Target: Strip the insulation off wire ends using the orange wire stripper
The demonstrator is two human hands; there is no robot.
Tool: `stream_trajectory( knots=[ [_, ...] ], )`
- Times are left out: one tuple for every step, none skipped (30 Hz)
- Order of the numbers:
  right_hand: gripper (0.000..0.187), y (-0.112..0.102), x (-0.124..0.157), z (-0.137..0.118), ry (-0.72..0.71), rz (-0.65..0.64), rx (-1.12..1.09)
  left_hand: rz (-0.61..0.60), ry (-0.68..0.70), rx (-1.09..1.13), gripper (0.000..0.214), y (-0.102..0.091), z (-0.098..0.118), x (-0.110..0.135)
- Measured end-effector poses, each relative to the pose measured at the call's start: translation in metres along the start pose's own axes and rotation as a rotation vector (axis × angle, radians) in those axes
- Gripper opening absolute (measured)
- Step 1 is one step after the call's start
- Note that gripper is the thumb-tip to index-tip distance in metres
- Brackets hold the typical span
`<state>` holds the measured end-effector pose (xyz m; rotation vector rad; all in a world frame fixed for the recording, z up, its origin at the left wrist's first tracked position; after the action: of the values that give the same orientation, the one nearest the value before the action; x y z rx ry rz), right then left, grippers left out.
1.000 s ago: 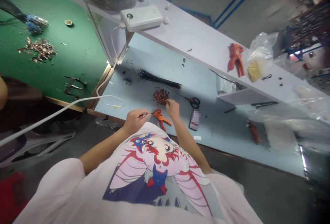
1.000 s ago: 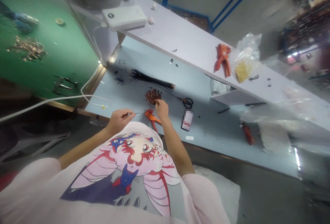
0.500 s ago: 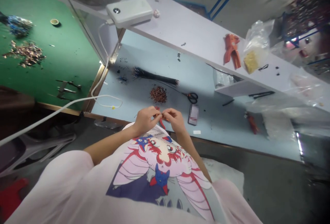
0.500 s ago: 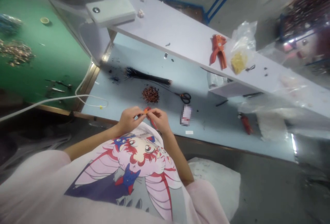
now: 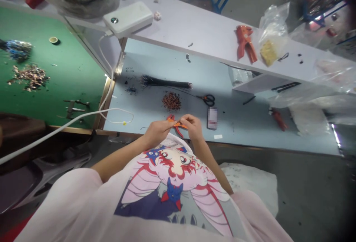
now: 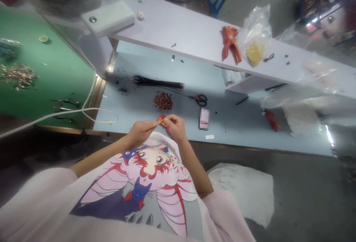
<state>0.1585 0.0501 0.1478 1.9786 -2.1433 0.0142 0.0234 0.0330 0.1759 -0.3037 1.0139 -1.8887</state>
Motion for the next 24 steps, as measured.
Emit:
stream_trajectory(
  knots=[
    [0.019, -0.003, -0.003, 0.002, -0.005, 0.015, 0.003, 0.000, -0.028, 0.027, 0.032, -0.001, -0.003, 0.000],
    [0.020, -0.006, -0.006, 0.004, -0.011, 0.037, 0.007, 0.002, -0.066, 0.063, 0.032, -0.002, -0.008, 0.000],
    [0.021, -0.012, -0.010, 0.007, -0.018, 0.065, 0.013, -0.001, -0.113, 0.108, 0.031, -0.004, -0.013, 0.001],
    [0.023, -0.019, -0.015, 0.008, -0.025, 0.100, 0.023, 0.000, -0.174, 0.161, 0.029, -0.006, -0.020, 0.002],
    [0.025, -0.027, -0.021, 0.010, -0.031, 0.136, 0.039, 0.007, -0.250, 0.224, 0.028, -0.009, -0.029, 0.004],
    [0.026, -0.036, -0.026, 0.012, -0.033, 0.170, 0.062, 0.020, -0.340, 0.300, 0.027, -0.013, -0.040, 0.007],
    [0.028, -0.044, -0.032, 0.014, -0.031, 0.198, 0.092, 0.039, -0.435, 0.389, 0.026, -0.017, -0.051, 0.011],
    [0.029, -0.052, -0.037, 0.017, -0.024, 0.216, 0.132, 0.064, -0.527, 0.484, 0.025, -0.020, -0.062, 0.015],
    [0.031, -0.059, -0.041, 0.022, -0.013, 0.224, 0.180, 0.092, -0.602, 0.582, 0.025, -0.023, -0.072, 0.020],
    [0.033, -0.065, -0.044, 0.027, 0.001, 0.225, 0.236, 0.120, -0.659, 0.672, 0.026, -0.025, -0.080, 0.024],
    [0.035, -0.069, -0.045, 0.035, 0.020, 0.221, 0.301, 0.144, -0.697, 0.749, 0.028, -0.026, -0.085, 0.026],
    [0.037, -0.071, -0.045, 0.044, 0.041, 0.212, 0.372, 0.165, -0.721, 0.809, 0.029, -0.027, -0.089, 0.027],
    [0.038, -0.072, -0.042, 0.055, 0.064, 0.202, 0.448, 0.186, -0.735, 0.850, 0.030, -0.028, -0.092, 0.028],
    [0.038, -0.072, -0.038, 0.068, 0.090, 0.187, 0.528, 0.203, -0.742, 0.881, 0.031, -0.029, -0.093, 0.027],
    [0.035, -0.071, -0.033, 0.081, 0.116, 0.165, 0.606, 0.218, -0.744, 0.905, 0.031, -0.029, -0.093, 0.027],
    [0.029, -0.068, -0.026, 0.095, 0.139, 0.139, 0.678, 0.230, -0.743, 0.928, 0.031, -0.029, -0.092, 0.025],
    [0.024, -0.065, -0.019, 0.109, 0.164, 0.104, 0.742, 0.238, -0.740, 0.949, 0.031, -0.028, -0.089, 0.023],
    [0.027, -0.062, -0.011, 0.123, 0.188, 0.068, 0.799, 0.243, -0.738, 0.968, 0.032, -0.027, -0.087, 0.022],
    [0.034, -0.060, -0.005, 0.135, 0.211, 0.038, 0.851, 0.247, -0.738, 0.985, 0.032, -0.025, -0.084, 0.020],
    [0.042, -0.059, 0.001, 0.144, 0.229, 0.013, 0.898, 0.249, -0.739, 0.999, 0.032, -0.024, -0.081, 0.019],
    [0.045, -0.058, 0.005, 0.152, 0.244, -0.007, 0.940, 0.251, -0.741, 1.009, 0.033, -0.023, -0.079, 0.018],
    [0.045, -0.058, 0.007, 0.157, 0.257, -0.022, 0.975, 0.252, -0.742, 1.017, 0.034, -0.023, -0.076, 0.017],
    [0.045, -0.058, 0.008, 0.161, 0.268, -0.033, 1.002, 0.255, -0.741, 1.022, 0.036, -0.023, -0.074, 0.016],
    [0.044, -0.059, 0.007, 0.163, 0.278, -0.042, 1.021, 0.257, -0.739, 1.028, 0.036, -0.023, -0.073, 0.016]
  ],
)
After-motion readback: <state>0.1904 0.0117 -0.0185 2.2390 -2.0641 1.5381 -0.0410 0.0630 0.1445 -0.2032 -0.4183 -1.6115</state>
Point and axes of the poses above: each hand's wrist, its own x-axis away from the middle knuckle, its own y-axis out of the palm, z = x × y, the point moved 10 cm from there along -x, towards the middle knuckle, and after that the axes turned 12 degrees about -x, right-handed, at the moved point
